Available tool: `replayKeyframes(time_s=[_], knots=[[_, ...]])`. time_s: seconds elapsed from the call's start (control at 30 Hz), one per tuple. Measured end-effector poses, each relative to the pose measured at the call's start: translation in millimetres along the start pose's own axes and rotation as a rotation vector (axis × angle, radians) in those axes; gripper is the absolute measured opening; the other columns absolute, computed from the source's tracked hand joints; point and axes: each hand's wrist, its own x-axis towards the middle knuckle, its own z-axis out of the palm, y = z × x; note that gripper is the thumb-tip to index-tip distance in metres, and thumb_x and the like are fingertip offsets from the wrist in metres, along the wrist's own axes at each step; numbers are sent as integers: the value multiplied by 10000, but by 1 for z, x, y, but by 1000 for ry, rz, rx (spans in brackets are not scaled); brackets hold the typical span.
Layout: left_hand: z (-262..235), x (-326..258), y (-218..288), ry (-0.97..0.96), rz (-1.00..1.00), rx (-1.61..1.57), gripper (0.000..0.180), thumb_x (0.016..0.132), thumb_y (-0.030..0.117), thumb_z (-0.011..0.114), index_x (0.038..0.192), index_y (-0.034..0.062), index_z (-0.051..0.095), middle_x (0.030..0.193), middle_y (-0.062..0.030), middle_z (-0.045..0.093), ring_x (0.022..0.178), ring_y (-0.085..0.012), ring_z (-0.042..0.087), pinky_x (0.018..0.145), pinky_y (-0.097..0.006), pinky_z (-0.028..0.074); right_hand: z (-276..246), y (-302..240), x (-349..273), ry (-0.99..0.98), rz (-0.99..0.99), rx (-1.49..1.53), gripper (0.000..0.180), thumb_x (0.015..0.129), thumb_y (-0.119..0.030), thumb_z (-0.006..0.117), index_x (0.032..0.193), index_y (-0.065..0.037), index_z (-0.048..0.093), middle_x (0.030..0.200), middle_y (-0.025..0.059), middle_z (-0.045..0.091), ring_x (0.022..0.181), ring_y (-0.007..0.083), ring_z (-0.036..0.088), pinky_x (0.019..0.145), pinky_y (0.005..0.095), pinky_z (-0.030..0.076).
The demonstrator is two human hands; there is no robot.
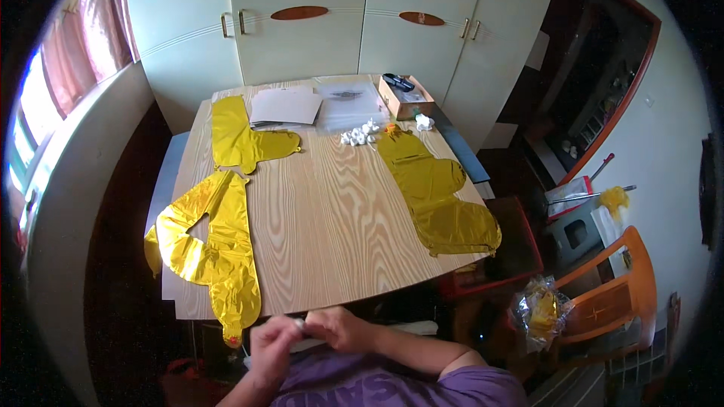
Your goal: Folding and assembling gold foil sheets onto a cardboard template to create a package.
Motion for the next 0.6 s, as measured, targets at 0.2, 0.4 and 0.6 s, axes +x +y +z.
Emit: replayKeyframes(time_s=[0.2,0.4,0.6], knots=[[-2,4,-2,-163,308,584,43,848,18,689,873,-11,707,764,-87,649,697,-168,580,649,-266,436,-22,-34,9,-8,-51,-17,221,988,-194,543,848,-23,537,724,137,526,685,269,591,651,362,469],[2,17,10,104,48,95,82,881,29,648,827,-20,684,746,-37,597,693,-108,532,657,-238,414,-3,-1,-13,-99,-5,-19,197,973,-170,550,862,-8,543,714,123,522,683,238,578,644,361,468],[0,7,8,-377,60,294,95,887,53,662,838,-25,686,755,-51,624,722,-117,563,648,-249,433,-23,-26,6,-6,89,20,181,985,-166,534,864,-35,563,748,133,560,694,279,600,649,368,470]])
